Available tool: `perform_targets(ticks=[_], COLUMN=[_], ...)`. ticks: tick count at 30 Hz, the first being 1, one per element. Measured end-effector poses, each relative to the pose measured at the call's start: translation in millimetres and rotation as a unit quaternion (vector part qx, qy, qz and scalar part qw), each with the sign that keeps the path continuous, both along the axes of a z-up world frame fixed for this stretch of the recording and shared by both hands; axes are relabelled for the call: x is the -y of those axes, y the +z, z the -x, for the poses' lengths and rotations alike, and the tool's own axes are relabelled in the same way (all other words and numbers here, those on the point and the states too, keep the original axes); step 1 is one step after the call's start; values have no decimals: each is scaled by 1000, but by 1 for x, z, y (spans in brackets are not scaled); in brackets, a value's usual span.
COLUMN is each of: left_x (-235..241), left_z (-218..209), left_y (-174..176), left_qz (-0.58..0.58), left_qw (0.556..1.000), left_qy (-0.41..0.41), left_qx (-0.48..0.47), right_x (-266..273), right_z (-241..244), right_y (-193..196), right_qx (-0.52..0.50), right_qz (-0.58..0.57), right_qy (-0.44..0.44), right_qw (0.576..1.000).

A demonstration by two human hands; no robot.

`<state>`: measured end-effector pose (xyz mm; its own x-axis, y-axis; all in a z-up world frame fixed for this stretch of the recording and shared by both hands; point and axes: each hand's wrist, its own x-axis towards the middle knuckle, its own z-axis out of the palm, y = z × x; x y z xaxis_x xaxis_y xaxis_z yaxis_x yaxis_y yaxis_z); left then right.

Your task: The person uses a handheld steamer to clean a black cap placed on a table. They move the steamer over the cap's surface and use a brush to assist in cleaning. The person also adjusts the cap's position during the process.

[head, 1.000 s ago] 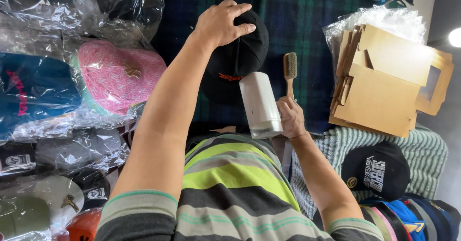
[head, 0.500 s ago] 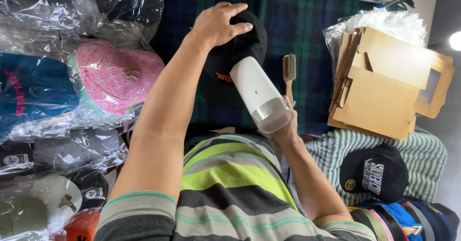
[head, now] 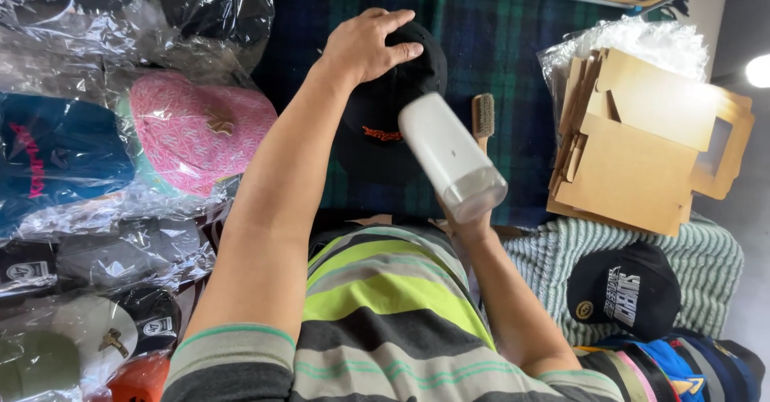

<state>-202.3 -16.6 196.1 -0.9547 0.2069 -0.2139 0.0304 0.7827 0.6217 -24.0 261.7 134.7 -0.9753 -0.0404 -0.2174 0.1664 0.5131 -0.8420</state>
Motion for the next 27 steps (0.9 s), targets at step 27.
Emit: perform_targets(ticks=[27], left_x=[0], left_z=[-3], left_y=[5], left_qz=[13], left_qw=[1000], left_qy=[-3], left_qx=[12], right_x=[-8], right_z=[18], right_y=[-11], right_qx=[3], right_qz=[124], right_qy=[-99], right_qw=[987])
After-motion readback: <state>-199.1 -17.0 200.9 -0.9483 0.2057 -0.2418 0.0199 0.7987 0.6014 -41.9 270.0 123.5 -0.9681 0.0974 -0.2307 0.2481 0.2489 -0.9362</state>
